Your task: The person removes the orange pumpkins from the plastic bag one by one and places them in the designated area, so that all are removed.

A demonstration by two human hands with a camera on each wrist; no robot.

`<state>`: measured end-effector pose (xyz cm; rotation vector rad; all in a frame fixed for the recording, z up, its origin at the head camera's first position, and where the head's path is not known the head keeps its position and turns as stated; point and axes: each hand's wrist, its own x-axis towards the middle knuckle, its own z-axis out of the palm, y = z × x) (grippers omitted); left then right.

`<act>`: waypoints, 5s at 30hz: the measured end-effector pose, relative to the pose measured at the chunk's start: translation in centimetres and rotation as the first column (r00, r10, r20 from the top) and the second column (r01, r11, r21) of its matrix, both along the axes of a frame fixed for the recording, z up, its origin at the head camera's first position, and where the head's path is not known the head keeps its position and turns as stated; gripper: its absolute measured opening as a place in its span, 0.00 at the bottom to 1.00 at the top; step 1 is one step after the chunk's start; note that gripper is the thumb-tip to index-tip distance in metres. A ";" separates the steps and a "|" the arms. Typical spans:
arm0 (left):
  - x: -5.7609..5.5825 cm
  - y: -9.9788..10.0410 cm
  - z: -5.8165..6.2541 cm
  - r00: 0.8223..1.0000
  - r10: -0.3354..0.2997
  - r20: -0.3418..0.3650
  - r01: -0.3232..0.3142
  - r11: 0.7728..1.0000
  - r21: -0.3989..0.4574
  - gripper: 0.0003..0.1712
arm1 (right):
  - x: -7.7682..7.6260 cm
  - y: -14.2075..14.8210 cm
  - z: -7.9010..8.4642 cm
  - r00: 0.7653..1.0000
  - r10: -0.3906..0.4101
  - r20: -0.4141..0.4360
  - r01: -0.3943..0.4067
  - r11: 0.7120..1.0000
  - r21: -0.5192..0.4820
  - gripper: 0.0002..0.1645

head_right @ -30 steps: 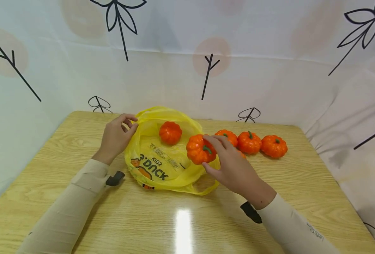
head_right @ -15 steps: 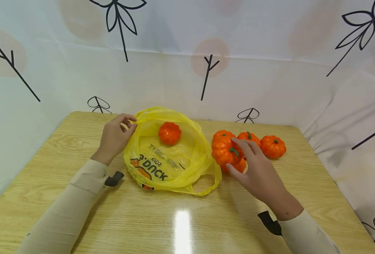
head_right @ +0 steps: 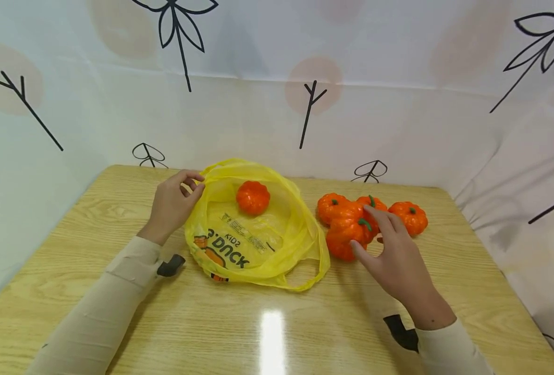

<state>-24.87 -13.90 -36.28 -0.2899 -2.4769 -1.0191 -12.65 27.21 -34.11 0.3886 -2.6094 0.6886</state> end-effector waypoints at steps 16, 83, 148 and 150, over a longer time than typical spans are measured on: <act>0.2 0.0 0.1 1.000 -0.008 -0.015 0.008 1.000 -0.010 0.09 | -0.9 3.5 -0.8 0.988 -0.120 0.093 0.121 0.993 -0.003 0.41; 0.2 0.0 0.1 1.000 -0.025 0.001 0.025 0.999 -0.024 0.09 | -1.6 7.3 -1.3 0.852 -0.165 0.497 0.056 0.972 0.226 0.45; 0.1 0.4 0.4 0.999 -0.046 -0.007 0.046 0.999 -0.028 0.09 | -6.2 -15.5 -0.1 0.928 0.292 0.231 -0.318 0.944 0.086 0.27; 0.1 0.4 0.4 0.999 -0.048 -0.005 0.048 0.998 -0.034 0.09 | -6.7 -15.7 0.2 0.926 0.301 0.228 -0.333 0.936 0.117 0.26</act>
